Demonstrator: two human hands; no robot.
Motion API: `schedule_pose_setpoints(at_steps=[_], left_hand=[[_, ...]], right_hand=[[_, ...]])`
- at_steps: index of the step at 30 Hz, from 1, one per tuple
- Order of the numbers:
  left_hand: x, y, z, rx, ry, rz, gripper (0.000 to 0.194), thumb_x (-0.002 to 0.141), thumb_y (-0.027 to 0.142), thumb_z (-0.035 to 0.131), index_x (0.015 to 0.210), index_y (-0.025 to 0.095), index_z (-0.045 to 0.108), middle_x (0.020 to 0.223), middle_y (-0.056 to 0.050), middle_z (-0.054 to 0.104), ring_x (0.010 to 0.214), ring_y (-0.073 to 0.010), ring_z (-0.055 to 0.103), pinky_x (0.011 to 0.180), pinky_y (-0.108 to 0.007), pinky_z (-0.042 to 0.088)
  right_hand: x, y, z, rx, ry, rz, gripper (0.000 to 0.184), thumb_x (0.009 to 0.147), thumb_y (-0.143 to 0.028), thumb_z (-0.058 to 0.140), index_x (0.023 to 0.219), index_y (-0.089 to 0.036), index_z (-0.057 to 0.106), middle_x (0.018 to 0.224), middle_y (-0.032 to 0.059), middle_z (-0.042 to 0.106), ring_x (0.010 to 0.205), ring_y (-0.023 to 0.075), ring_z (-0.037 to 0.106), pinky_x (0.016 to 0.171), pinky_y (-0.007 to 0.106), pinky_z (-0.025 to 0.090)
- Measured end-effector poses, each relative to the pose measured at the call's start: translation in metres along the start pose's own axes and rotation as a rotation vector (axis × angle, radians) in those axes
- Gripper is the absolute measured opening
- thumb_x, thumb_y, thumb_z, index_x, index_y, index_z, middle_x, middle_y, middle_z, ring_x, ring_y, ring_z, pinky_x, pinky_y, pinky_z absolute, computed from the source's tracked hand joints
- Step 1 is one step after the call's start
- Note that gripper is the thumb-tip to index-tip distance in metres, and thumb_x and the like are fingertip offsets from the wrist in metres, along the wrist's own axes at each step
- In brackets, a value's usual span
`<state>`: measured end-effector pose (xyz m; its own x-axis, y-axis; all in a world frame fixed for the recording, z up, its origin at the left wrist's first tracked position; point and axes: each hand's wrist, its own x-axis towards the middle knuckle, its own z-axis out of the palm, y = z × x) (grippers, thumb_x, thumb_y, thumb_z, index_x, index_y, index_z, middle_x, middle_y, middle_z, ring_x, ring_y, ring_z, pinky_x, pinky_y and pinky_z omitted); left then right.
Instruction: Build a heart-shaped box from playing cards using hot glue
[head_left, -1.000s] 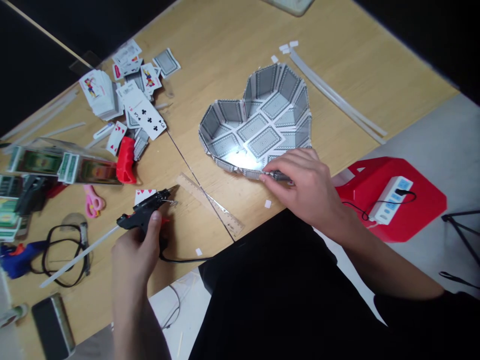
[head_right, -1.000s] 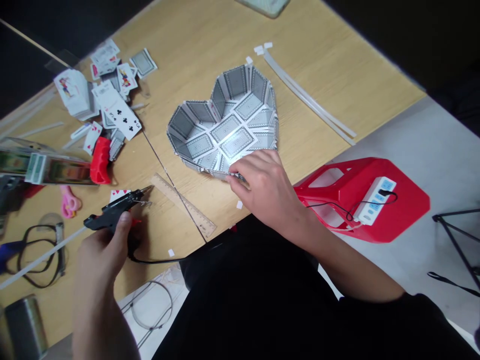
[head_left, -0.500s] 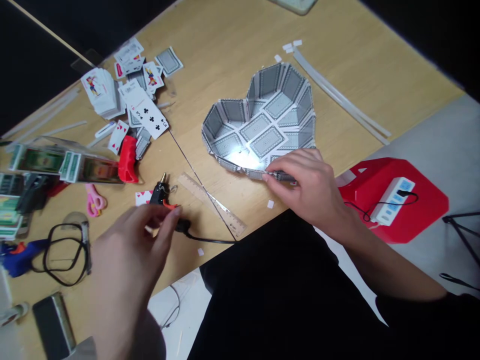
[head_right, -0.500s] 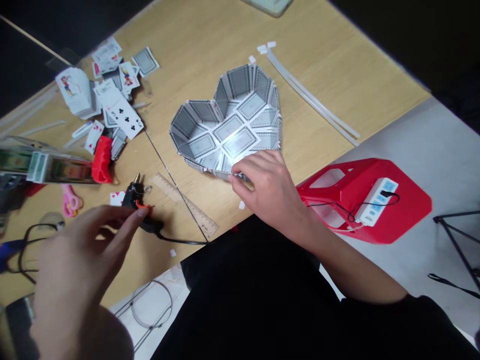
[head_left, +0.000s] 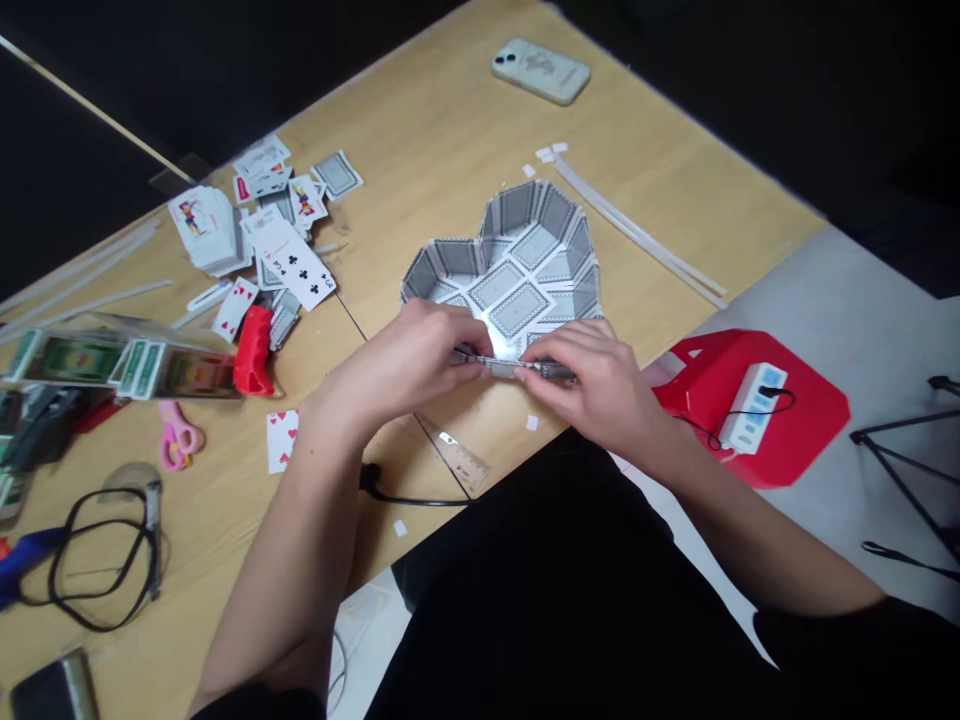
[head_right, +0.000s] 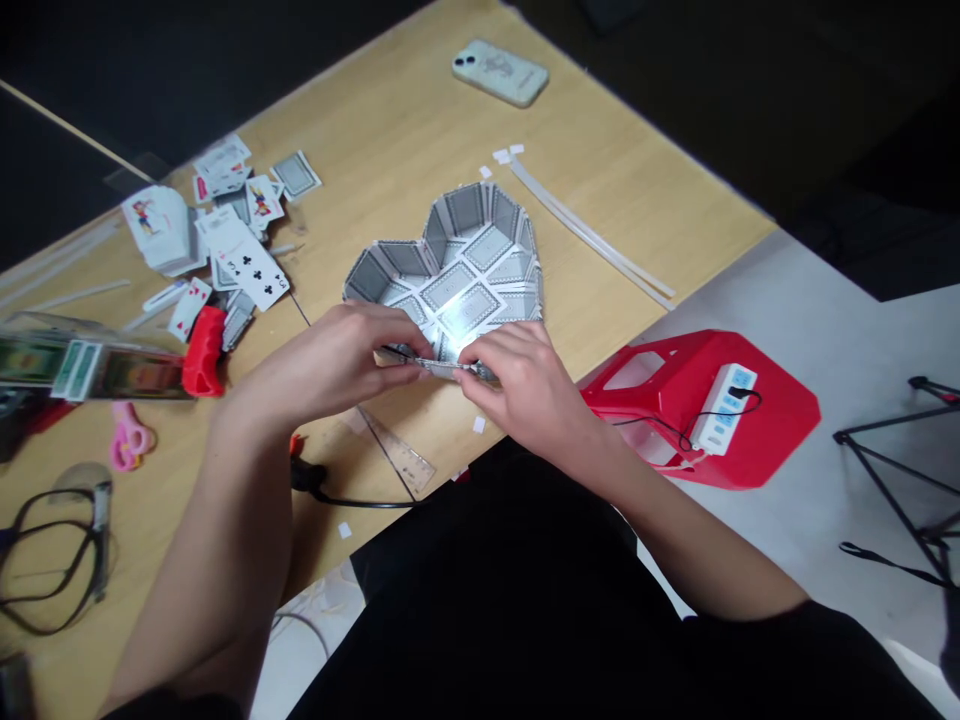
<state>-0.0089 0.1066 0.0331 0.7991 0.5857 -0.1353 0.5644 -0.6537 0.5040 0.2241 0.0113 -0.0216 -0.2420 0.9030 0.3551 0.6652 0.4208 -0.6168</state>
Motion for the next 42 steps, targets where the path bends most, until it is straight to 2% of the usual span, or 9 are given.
schedule_pose_setpoints(at_steps=[15, 20, 25, 27, 31, 33, 38, 42], left_hand=[[-0.002, -0.015, 0.005, -0.154, 0.008, 0.054, 0.018, 0.098, 0.034, 0.07, 0.1, 0.019, 0.08, 0.095, -0.004, 0.079, 0.083, -0.0187, 0.067, 0.075, -0.03, 0.04], [-0.002, -0.017, 0.008, -0.17, 0.039, 0.057, 0.017, 0.095, 0.035, 0.074, 0.096, 0.02, 0.08, 0.087, -0.003, 0.077, 0.076, -0.0169, 0.062, 0.071, -0.029, 0.036], [-0.001, -0.021, 0.012, -0.19, 0.057, 0.047, 0.017, 0.093, 0.035, 0.076, 0.094, 0.019, 0.081, 0.088, -0.003, 0.079, 0.076, -0.0169, 0.062, 0.072, -0.029, 0.036], [-0.001, -0.022, 0.013, -0.193, 0.072, 0.051, 0.016, 0.092, 0.035, 0.076, 0.095, 0.019, 0.081, 0.089, -0.003, 0.079, 0.076, -0.0169, 0.062, 0.072, -0.029, 0.036], [0.0, -0.023, 0.014, -0.176, 0.075, 0.064, 0.015, 0.09, 0.03, 0.074, 0.097, 0.019, 0.081, 0.088, -0.003, 0.079, 0.077, -0.0167, 0.062, 0.072, -0.03, 0.036], [0.0, -0.022, 0.014, -0.167, 0.069, 0.06, 0.015, 0.089, 0.028, 0.073, 0.097, 0.019, 0.082, 0.088, -0.002, 0.079, 0.077, -0.0166, 0.062, 0.071, -0.03, 0.036], [-0.001, -0.021, 0.014, -0.154, 0.09, 0.082, 0.015, 0.089, 0.028, 0.072, 0.096, 0.018, 0.082, 0.087, -0.003, 0.079, 0.077, -0.0169, 0.062, 0.071, -0.03, 0.037], [-0.001, -0.023, 0.016, -0.151, 0.103, 0.09, 0.013, 0.09, 0.027, 0.073, 0.096, 0.019, 0.082, 0.087, -0.003, 0.079, 0.078, -0.0176, 0.063, 0.071, -0.03, 0.036]], right_hand=[[0.001, -0.003, -0.008, -0.047, -0.055, -0.004, 0.016, 0.104, -0.038, 0.076, 0.1, -0.023, 0.079, 0.099, 0.004, 0.085, 0.093, 0.0234, 0.077, 0.092, 0.039, 0.05], [0.003, -0.007, -0.014, -0.13, -0.088, -0.027, 0.013, 0.105, -0.032, 0.072, 0.102, -0.024, 0.082, 0.097, 0.0043, 0.085, 0.094, 0.0252, 0.078, 0.093, 0.042, 0.053], [0.006, -0.012, -0.016, -0.196, -0.107, -0.003, 0.015, 0.103, -0.03, 0.069, 0.099, -0.025, 0.083, 0.098, 0.0056, 0.086, 0.095, 0.0272, 0.079, 0.094, 0.045, 0.056], [0.005, -0.016, -0.019, -0.186, -0.076, 0.033, 0.017, 0.102, -0.031, 0.069, 0.097, -0.025, 0.084, 0.097, 0.0054, 0.086, 0.092, 0.0272, 0.079, 0.09, 0.044, 0.057], [0.001, -0.024, -0.027, -0.169, 0.099, 0.136, 0.018, 0.103, -0.036, 0.068, 0.098, -0.026, 0.082, 0.1, 0.0051, 0.086, 0.091, 0.027, 0.079, 0.082, 0.04, 0.058], [0.0, -0.025, -0.029, -0.192, 0.145, 0.152, 0.019, 0.104, -0.037, 0.064, 0.097, -0.025, 0.078, 0.098, 0.0059, 0.084, 0.09, 0.0269, 0.077, 0.081, 0.04, 0.057], [0.004, -0.024, -0.027, -0.247, 0.166, 0.172, 0.027, 0.108, -0.037, 0.049, 0.088, -0.026, 0.063, 0.08, 0.0038, 0.072, 0.077, 0.025, 0.068, 0.076, 0.039, 0.051], [0.007, -0.026, -0.023, -0.245, 0.124, 0.129, 0.023, 0.106, -0.038, 0.056, 0.09, -0.026, 0.069, 0.086, 0.0047, 0.078, 0.081, 0.0254, 0.073, 0.076, 0.038, 0.053]])
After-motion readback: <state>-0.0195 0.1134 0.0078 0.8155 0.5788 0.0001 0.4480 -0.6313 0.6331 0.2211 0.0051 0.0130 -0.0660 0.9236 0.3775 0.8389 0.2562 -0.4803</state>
